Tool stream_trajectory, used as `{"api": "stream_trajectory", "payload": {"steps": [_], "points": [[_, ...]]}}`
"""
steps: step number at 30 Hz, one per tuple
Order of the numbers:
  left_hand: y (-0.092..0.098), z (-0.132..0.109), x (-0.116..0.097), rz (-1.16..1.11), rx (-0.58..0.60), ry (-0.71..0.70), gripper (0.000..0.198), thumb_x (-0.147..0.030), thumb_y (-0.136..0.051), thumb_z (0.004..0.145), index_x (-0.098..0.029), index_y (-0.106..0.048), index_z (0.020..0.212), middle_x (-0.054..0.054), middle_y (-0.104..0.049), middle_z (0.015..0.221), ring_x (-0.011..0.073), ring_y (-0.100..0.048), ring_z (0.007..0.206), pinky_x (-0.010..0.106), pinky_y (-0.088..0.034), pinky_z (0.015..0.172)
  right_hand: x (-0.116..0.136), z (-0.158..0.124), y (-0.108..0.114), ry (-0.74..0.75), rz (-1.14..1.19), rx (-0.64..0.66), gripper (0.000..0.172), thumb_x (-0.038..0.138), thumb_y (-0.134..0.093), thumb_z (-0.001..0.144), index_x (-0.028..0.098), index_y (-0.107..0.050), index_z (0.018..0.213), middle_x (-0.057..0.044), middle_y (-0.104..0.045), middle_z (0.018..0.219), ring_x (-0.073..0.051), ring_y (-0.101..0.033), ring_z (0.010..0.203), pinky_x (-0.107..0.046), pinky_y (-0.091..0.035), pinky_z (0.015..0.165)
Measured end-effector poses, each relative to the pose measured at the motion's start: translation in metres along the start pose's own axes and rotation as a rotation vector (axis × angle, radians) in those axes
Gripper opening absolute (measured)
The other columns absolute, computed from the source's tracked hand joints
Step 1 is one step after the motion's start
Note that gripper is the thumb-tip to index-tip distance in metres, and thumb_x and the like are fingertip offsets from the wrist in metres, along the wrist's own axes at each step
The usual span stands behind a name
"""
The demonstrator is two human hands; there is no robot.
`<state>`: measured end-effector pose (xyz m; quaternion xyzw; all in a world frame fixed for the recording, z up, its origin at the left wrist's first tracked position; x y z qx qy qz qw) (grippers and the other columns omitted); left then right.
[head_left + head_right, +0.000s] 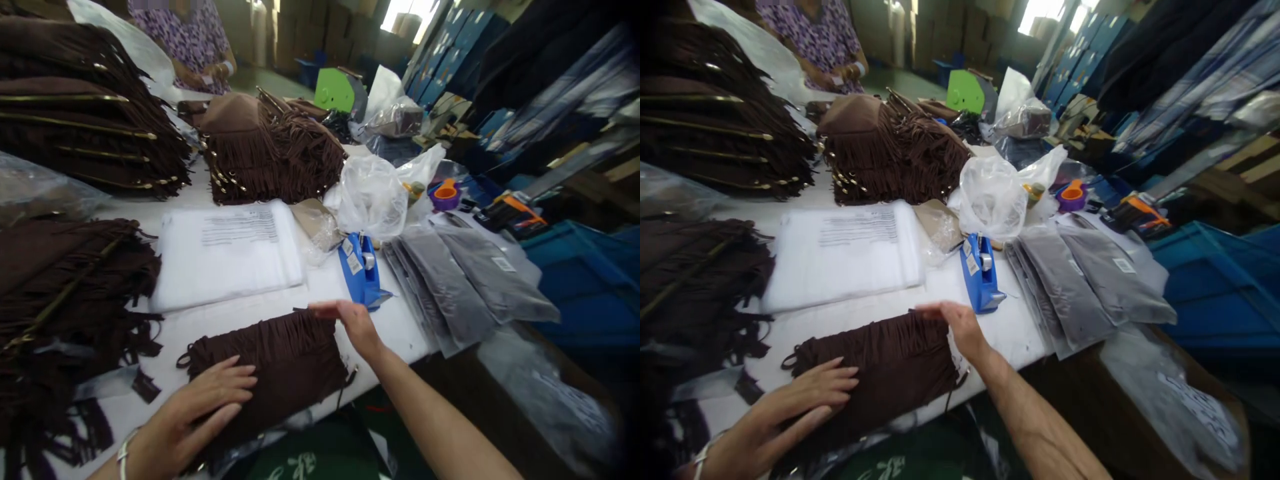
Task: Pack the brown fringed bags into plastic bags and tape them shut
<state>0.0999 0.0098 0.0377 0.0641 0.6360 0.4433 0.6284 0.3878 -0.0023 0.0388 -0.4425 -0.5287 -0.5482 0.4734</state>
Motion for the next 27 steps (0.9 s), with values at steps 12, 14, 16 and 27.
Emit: {"api": "stream_trajectory", "payload": {"steps": [12,14,16,27], "points": [[-0.034,0.028,0.040,0.102,0.140,0.246,0.046,-0.044,-0.056,0.084,-0.035,-0.053,0.128,-0.001,-0.045,0.140,0.0279,-0.034,0.134,0.049,-0.019,0.114,-0.032,-0.006,-0.032,0.181,-0.482,0.442,0.039,0.035,-0.038,0.098,0.019,-0.052,0.130,-0.007,-0.046,0.141,-0.019,-0.029,0.136,-0.042,-0.017,0.114],[-0.021,0.028,0.040,0.004,0.110,0.326,0.038,-0.047,-0.050,0.086,-0.036,-0.059,0.121,-0.004,-0.054,0.133,0.0254,-0.046,0.127,0.041,-0.029,0.112,-0.024,-0.009,-0.019,0.120,-0.260,0.375,0.041,0.037,-0.030,0.100,0.021,-0.058,0.124,-0.004,-0.055,0.132,-0.017,-0.042,0.129,-0.037,-0.025,0.112],[0.007,0.036,0.048,-0.001,-0.010,0.448,0.034,-0.051,-0.047,0.087,-0.036,-0.065,0.112,-0.007,-0.065,0.119,0.0234,-0.057,0.114,0.034,-0.038,0.106,-0.024,-0.002,0.004,0.037,-0.097,0.176,0.044,0.043,-0.030,0.099,0.021,-0.064,0.115,-0.003,-0.063,0.121,-0.017,-0.053,0.119,-0.035,-0.033,0.107],[0.052,0.110,0.148,0.488,0.153,0.346,0.033,-0.034,-0.046,0.088,-0.009,-0.061,0.104,0.010,-0.059,0.102,0.0292,-0.048,0.105,0.045,-0.036,0.098,-0.086,0.014,0.039,-0.083,-0.154,-0.359,0.044,0.050,-0.038,0.094,0.019,-0.069,0.100,-0.007,-0.065,0.114,-0.019,-0.056,0.111,-0.035,-0.037,0.103]]}}
Point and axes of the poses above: each hand's wrist, its own z-axis towards the middle knuckle, its own y-axis out of the back of the hand, x = y × z, the point moved 4 cm from there along z, towards the middle knuckle
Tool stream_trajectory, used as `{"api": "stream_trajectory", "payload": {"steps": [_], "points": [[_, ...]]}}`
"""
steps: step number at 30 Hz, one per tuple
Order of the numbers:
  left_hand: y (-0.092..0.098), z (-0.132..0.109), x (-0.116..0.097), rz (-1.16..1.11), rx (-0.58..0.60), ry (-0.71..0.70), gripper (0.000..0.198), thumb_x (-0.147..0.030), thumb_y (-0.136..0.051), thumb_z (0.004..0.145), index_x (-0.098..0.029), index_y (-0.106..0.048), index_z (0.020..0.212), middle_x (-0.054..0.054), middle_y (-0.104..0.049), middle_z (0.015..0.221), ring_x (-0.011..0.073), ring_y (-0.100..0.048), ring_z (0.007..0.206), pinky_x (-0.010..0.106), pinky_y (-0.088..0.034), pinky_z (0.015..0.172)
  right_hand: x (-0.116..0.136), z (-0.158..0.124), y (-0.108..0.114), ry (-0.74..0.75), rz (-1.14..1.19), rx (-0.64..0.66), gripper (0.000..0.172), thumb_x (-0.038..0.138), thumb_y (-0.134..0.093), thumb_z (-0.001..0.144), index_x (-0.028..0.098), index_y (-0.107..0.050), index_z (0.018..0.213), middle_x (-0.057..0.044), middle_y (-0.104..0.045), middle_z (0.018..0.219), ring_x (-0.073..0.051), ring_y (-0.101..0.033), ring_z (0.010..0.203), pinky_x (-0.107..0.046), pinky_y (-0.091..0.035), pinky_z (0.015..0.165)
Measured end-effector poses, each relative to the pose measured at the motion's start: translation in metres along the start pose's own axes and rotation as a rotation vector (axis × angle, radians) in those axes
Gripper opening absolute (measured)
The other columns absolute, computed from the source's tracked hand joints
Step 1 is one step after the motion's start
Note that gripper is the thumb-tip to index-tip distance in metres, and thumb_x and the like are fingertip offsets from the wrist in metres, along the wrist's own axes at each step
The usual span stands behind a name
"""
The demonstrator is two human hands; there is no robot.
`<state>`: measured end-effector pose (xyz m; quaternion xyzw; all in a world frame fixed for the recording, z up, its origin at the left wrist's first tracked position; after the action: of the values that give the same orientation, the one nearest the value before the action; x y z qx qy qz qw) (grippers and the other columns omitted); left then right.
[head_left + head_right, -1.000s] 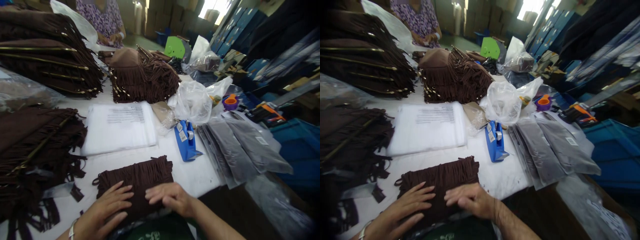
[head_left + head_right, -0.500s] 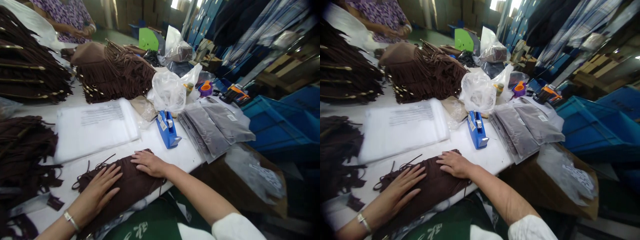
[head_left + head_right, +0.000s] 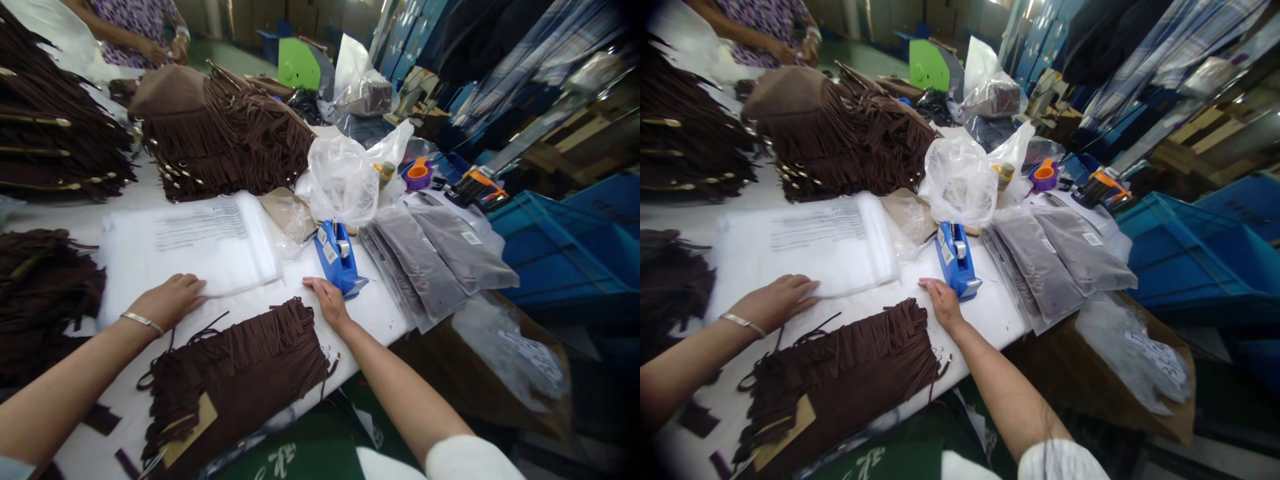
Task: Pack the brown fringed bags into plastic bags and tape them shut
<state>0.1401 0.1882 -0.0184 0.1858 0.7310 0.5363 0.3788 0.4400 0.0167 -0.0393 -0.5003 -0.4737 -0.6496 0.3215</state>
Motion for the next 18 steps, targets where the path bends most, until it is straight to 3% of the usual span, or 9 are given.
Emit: {"api": "stream_trajectory", "payload": {"steps": [3,5,8,13,18], "points": [[-0.001,0.000,0.000,-0.049,0.044,0.024,0.021,-0.024,-0.045,0.084,-0.014,-0.064,0.083,0.010,-0.059,0.087,0.0255,-0.052,0.090,0.039,-0.041,0.086,0.002,-0.002,-0.001,-0.011,-0.001,-0.020,0.041,0.048,-0.039,0.094,0.020,-0.069,0.100,-0.007,-0.065,0.112,-0.020,-0.056,0.109,-0.037,-0.038,0.102],[0.003,0.001,0.004,-0.097,0.041,0.069,0.019,-0.026,-0.048,0.082,-0.016,-0.063,0.076,0.009,-0.060,0.082,0.0234,-0.053,0.083,0.035,-0.042,0.080,0.003,-0.003,-0.002,-0.016,0.008,-0.028,0.040,0.047,-0.041,0.094,0.020,-0.069,0.099,-0.008,-0.065,0.111,-0.021,-0.056,0.108,-0.038,-0.039,0.102],[0.007,0.005,0.018,-0.204,0.027,0.166,0.019,-0.035,-0.056,0.077,-0.018,-0.062,0.070,0.004,-0.061,0.073,0.0186,-0.054,0.071,0.029,-0.041,0.069,0.003,-0.001,-0.005,-0.026,0.022,-0.036,0.039,0.049,-0.044,0.092,0.020,-0.069,0.099,-0.008,-0.066,0.107,-0.023,-0.057,0.104,-0.041,-0.040,0.100],[0.006,0.005,0.040,-0.429,0.041,0.239,0.037,-0.054,-0.060,0.069,-0.017,-0.063,0.066,0.000,-0.061,0.061,0.0150,-0.054,0.061,0.024,-0.040,0.057,-0.002,-0.001,-0.008,-0.054,0.016,-0.031,0.040,0.052,-0.047,0.090,0.019,-0.069,0.099,-0.009,-0.066,0.107,-0.026,-0.057,0.103,-0.043,-0.041,0.098],[0.014,0.000,0.041,-0.476,-0.054,0.247,0.041,-0.055,-0.055,0.075,-0.016,-0.065,0.068,0.001,-0.060,0.058,0.0158,-0.054,0.057,0.026,-0.041,0.055,-0.001,-0.001,-0.005,-0.099,-0.009,-0.020,0.042,0.052,-0.046,0.090,0.019,-0.068,0.099,-0.010,-0.066,0.107,-0.027,-0.058,0.104,-0.043,-0.041,0.099]]}}
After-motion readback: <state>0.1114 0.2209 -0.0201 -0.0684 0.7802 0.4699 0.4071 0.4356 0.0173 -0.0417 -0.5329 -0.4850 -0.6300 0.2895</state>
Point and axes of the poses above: each hand's wrist, its own z-axis towards the middle knuckle, its own y-axis out of the back of the hand, x = y × z, the point moved 4 cm from there along z, towards the middle knuckle
